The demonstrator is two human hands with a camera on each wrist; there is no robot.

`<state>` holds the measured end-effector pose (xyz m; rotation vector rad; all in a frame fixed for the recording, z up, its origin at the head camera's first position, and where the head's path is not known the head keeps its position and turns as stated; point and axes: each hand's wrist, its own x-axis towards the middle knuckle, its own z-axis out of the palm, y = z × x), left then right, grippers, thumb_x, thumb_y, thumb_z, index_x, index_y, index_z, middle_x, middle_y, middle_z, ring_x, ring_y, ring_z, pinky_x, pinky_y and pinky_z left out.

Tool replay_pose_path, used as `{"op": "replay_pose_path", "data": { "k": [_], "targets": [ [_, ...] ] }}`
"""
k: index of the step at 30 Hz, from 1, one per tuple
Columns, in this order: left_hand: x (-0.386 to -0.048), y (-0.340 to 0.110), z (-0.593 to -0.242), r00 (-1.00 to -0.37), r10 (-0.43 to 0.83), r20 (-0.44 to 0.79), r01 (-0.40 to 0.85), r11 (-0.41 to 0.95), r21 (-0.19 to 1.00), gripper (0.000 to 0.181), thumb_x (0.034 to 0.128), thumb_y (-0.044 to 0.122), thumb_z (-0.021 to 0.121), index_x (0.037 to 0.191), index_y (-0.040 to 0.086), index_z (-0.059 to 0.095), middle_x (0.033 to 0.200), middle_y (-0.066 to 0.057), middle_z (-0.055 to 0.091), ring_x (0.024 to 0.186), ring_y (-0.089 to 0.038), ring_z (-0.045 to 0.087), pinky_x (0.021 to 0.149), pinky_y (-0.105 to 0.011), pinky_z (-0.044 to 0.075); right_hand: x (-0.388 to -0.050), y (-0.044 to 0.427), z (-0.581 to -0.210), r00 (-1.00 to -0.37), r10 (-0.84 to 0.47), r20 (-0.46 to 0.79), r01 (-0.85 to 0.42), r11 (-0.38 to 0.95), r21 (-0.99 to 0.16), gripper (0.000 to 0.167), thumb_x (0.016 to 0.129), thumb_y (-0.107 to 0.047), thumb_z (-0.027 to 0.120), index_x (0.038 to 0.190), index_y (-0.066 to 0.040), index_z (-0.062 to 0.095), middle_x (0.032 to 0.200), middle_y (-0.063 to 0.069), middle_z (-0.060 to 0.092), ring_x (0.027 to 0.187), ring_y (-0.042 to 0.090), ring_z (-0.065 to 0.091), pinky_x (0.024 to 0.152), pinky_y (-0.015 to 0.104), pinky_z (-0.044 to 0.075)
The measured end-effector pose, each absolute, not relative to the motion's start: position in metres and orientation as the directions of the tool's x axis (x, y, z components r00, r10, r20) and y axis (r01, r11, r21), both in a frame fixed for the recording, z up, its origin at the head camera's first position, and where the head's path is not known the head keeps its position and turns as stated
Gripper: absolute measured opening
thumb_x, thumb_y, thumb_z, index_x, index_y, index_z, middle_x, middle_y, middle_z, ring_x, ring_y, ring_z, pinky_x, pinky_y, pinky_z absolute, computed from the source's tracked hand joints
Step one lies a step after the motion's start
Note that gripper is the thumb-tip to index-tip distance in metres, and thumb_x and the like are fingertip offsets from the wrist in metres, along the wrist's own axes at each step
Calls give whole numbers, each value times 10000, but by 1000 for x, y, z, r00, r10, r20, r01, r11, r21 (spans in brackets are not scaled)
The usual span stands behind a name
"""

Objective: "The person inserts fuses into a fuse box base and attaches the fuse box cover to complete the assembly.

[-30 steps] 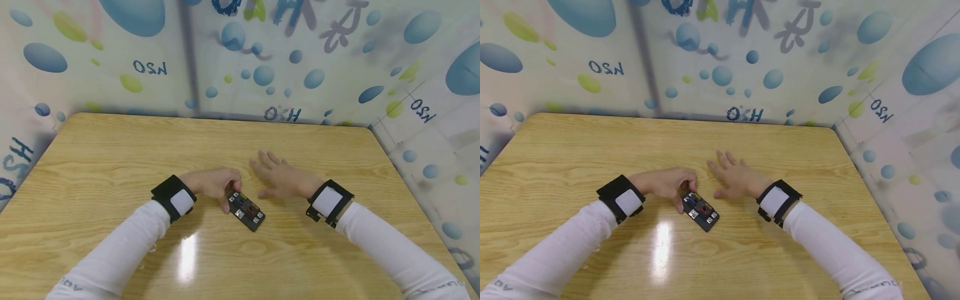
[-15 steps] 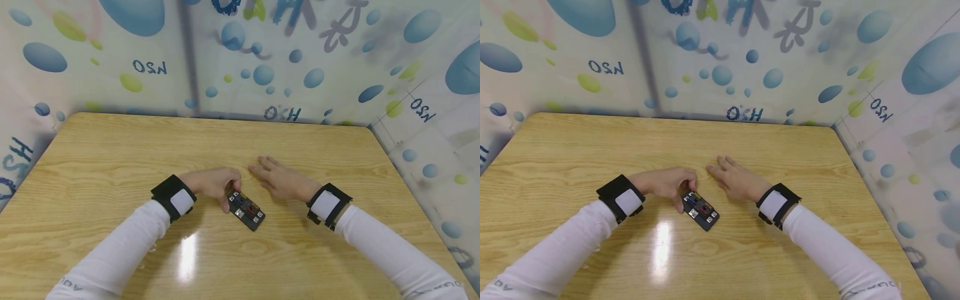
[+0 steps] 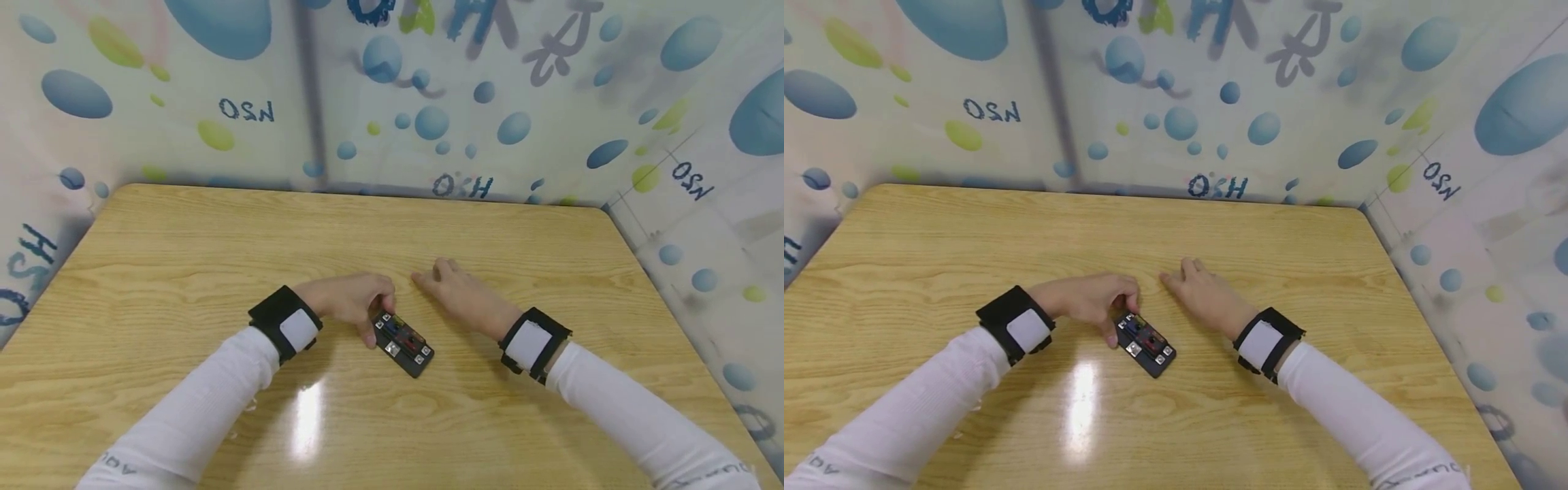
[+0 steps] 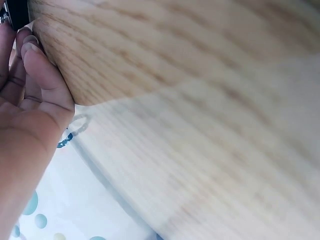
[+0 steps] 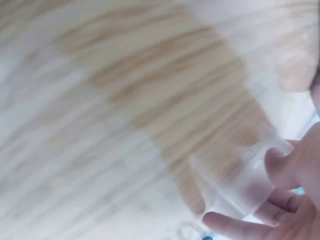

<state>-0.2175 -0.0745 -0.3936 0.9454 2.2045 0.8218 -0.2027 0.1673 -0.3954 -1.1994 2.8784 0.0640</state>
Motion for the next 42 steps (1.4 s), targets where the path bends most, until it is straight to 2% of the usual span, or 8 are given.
{"op": "replay_pose_path", "data": {
  "k": [6,15,18,23,26,29,35,42],
  "targets": [
    [-216,-75,-394,-576,771,-272,398,555,730,490,568,67,919,959,119,628,1025,-4,612,913,-163,523,829,-288,451,-202,165,-392,-717,-696,-18,-696,716,45,520,911,69,585,1394,-121,558,1040,135,501,903,220,498,758,354,544],
    [-217,-76,-394,-572,772,-276,400,557,728,494,576,71,918,970,123,624,1026,-1,607,912,-164,525,831,-290,452,-200,165,-391,-727,-686,14,-685,727,55,486,899,64,608,1346,-125,604,985,127,511,835,208,499,644,335,533],
    [-217,-76,-394,-574,771,-276,401,558,726,490,573,72,920,961,125,624,1023,-1,602,909,-164,526,825,-289,453,-200,168,-392,-726,-687,30,-687,727,14,536,826,98,682,1320,-95,606,1016,137,526,875,231,524,635,333,534],
    [-216,-74,-394,-575,770,-275,394,556,732,486,563,64,922,942,123,624,1023,-5,600,906,-163,525,818,-285,454,-201,171,-389,-755,-655,7,-655,755,-42,629,760,83,739,1341,10,507,1096,161,537,1001,293,552,725,356,551],
    [-217,-74,-393,-574,771,-276,392,555,734,485,563,53,919,941,121,622,1028,-5,602,909,-161,524,821,-283,455,-203,172,-385,-769,-639,9,-639,767,-56,498,839,38,664,1311,55,504,1088,171,559,1003,292,557,803,375,543],
    [-217,-73,-393,-569,776,-272,399,550,734,485,566,47,916,943,117,620,1025,-8,602,905,-160,523,821,-281,455,-204,173,-382,-780,-626,15,-624,776,-85,425,858,20,640,1269,55,540,1088,174,576,986,279,561,837,388,536],
    [-218,-73,-394,-563,782,-268,405,543,736,486,562,48,918,938,114,617,1017,-9,603,900,-157,523,814,-279,455,-203,176,-380,-791,-611,24,-611,786,-95,404,869,2,647,1255,58,542,1062,183,580,946,278,573,776,388,536],
    [-218,-75,-395,-566,777,-277,391,548,739,484,562,38,917,934,114,617,1014,-10,600,902,-155,513,819,-281,450,-204,183,-376,-844,-536,-4,-527,832,-171,430,897,7,593,1307,86,493,1166,245,585,1064,346,577,889,450,521]
  ]
}}
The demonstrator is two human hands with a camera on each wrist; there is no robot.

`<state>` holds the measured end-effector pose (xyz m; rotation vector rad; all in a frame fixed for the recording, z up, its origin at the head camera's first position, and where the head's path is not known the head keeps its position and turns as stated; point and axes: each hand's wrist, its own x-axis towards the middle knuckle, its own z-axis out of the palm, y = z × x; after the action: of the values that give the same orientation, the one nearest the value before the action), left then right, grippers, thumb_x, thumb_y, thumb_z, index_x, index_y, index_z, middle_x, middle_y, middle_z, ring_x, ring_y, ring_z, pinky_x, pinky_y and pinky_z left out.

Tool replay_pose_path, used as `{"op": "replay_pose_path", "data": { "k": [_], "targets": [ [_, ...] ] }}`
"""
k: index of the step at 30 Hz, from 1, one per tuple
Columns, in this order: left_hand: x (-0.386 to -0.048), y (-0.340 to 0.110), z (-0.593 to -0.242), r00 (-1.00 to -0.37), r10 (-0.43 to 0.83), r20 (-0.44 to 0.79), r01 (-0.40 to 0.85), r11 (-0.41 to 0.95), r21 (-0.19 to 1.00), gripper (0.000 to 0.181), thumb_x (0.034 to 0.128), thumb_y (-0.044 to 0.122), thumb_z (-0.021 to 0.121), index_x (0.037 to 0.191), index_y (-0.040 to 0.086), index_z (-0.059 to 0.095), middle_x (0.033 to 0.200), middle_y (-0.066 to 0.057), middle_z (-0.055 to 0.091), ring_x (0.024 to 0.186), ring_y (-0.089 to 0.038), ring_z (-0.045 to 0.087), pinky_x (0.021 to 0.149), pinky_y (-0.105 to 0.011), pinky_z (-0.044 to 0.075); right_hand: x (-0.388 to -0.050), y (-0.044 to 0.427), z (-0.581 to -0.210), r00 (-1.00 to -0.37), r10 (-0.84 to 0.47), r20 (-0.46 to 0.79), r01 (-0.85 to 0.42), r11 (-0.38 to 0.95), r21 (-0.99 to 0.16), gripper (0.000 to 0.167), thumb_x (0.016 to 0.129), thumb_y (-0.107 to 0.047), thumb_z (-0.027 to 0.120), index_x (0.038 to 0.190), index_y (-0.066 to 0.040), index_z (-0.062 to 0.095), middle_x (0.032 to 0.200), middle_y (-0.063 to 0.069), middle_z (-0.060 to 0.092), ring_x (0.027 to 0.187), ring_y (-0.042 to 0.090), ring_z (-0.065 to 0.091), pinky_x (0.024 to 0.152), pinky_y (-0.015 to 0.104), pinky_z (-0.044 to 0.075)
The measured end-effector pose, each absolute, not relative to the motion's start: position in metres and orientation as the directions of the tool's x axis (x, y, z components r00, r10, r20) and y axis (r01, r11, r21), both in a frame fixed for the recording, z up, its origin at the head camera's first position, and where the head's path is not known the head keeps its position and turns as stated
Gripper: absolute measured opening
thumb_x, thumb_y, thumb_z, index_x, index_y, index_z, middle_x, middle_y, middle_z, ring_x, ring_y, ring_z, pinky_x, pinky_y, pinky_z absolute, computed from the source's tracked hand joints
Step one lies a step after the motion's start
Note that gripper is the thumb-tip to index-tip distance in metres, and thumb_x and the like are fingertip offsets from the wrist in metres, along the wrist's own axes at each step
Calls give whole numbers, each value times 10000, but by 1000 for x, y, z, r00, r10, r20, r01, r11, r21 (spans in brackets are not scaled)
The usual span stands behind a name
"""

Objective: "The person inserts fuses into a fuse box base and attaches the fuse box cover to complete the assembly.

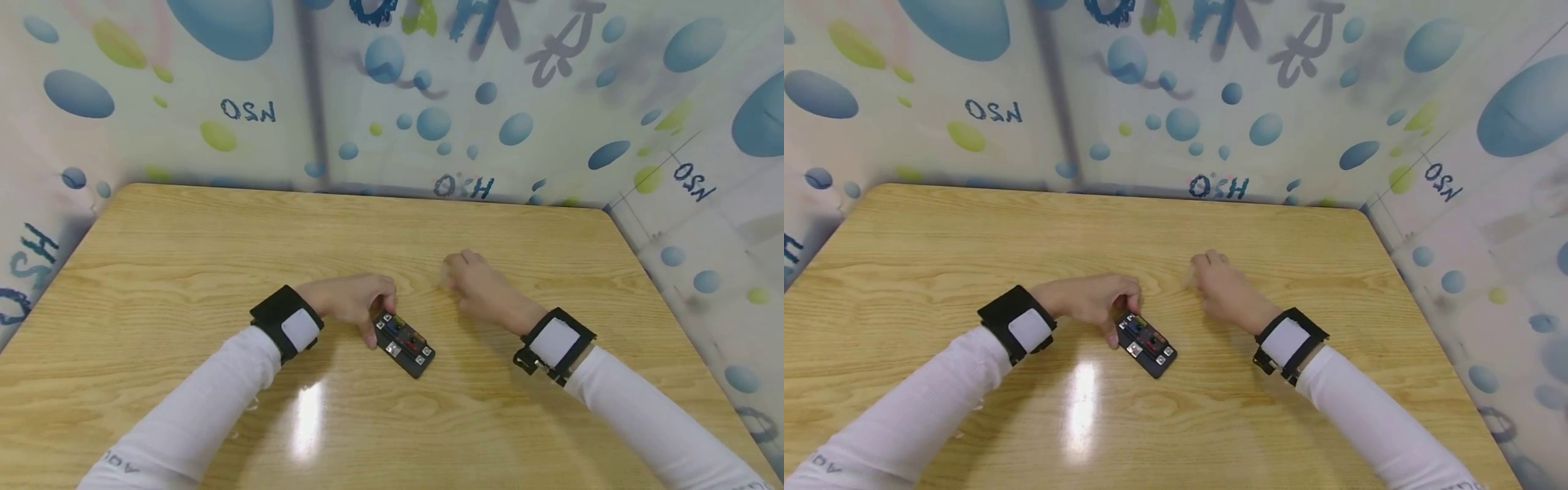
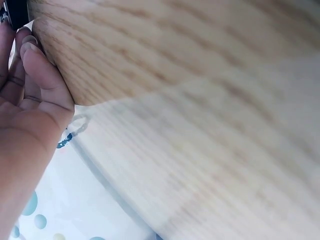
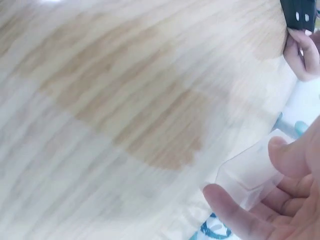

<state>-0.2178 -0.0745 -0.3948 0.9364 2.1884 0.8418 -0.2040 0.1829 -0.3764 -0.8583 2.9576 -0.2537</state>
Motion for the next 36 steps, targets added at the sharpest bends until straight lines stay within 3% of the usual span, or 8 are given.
{"op": "replay_pose_path", "data": {
  "k": [7,13,17,25,36],
  "targets": [
    [-218,-75,-394,-567,775,-280,392,553,735,486,563,44,919,936,117,615,1002,-8,598,891,-156,511,808,-279,450,-210,190,-364,-874,-486,15,-477,849,-227,408,969,-67,552,1319,125,471,1219,308,589,1092,404,614,920,494,518],
    [-218,-74,-395,-574,767,-288,387,564,729,497,559,56,924,943,128,617,1020,1,601,908,-157,513,825,-283,448,-214,190,-349,-900,-435,-19,-411,863,-292,423,998,-136,532,1329,121,472,1100,258,648,822,277,663,719,404,537],
    [-218,-74,-394,-578,763,-290,387,569,725,502,556,62,926,948,129,620,1031,2,603,915,-159,518,829,-286,450,-216,190,-341,-916,-397,-60,-357,873,-333,432,1002,-181,537,1331,94,484,1022,204,691,692,188,629,653,352,504],
    [-218,-74,-394,-574,767,-289,391,566,726,501,556,65,928,949,125,622,1029,0,602,917,-154,513,829,-282,449,-214,188,-320,-923,-382,-55,-337,868,-365,458,1020,-272,512,1349,46,492,1091,201,690,755,231,666,700,404,531],
    [-219,-73,-395,-565,776,-281,405,557,725,490,554,64,928,936,117,626,1020,-1,606,901,-150,517,819,-276,451,-211,183,-312,-927,-372,-46,-326,862,-389,476,1013,-280,523,1380,21,487,1122,199,693,915,290,680,781,452,538]
  ]
}}
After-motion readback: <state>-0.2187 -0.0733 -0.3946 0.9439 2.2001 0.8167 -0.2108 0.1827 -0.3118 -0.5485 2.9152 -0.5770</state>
